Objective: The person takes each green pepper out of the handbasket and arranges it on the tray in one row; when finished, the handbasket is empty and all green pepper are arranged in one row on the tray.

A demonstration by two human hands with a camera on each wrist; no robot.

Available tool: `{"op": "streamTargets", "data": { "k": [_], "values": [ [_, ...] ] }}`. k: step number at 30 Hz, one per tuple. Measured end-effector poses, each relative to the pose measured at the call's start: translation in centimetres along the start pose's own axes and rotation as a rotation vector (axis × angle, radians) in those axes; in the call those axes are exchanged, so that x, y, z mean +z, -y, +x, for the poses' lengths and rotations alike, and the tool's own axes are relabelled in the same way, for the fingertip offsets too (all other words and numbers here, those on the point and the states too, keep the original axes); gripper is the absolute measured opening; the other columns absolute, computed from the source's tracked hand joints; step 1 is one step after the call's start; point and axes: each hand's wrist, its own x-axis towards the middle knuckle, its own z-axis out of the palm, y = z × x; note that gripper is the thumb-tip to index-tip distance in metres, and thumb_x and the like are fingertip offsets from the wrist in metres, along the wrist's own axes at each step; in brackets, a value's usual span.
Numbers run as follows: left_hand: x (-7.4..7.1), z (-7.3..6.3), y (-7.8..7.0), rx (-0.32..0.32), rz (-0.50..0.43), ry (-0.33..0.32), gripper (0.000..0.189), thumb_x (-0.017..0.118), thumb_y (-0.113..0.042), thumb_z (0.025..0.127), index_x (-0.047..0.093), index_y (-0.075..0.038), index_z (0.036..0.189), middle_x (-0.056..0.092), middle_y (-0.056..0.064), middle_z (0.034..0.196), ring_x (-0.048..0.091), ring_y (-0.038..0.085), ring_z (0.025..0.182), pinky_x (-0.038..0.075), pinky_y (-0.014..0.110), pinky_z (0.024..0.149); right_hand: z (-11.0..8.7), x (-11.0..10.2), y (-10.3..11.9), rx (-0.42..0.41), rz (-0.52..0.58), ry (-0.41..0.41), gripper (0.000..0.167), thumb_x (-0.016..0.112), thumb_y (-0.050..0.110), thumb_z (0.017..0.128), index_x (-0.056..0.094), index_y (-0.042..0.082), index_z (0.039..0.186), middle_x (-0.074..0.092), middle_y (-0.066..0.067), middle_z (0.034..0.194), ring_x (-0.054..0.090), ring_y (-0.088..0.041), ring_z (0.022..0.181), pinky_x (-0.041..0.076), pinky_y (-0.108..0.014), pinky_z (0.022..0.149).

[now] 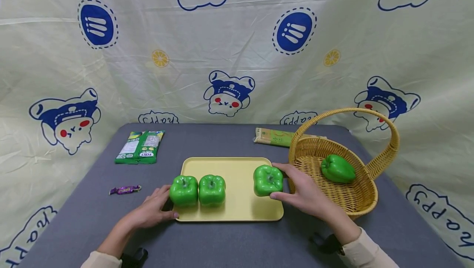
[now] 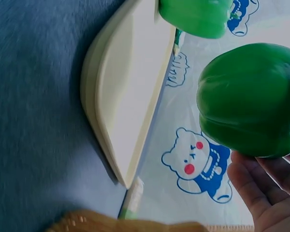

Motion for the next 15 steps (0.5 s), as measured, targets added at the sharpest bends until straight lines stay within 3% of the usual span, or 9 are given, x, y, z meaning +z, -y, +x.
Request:
{"op": "streamTargets", "data": {
  "k": [15],
  "values": [
    [-0.2,-0.1,0.0,0.023,0.005,-0.005,0.071,0.076,-0.030,0.076,0.048,0.001,0.133,0.046,0.018,0.135,0.039,0.040,0.125,0.028,0.066,0.097,1.6,3.2,0.6,0.028,0.129,0.076,0.071,0.076,0.042,0.076,0.048,0.012,0.134,0.063,-0.001,0.115,0.063,-0.013,0.099,0.052,-0.038,0.084]
  ]
}}
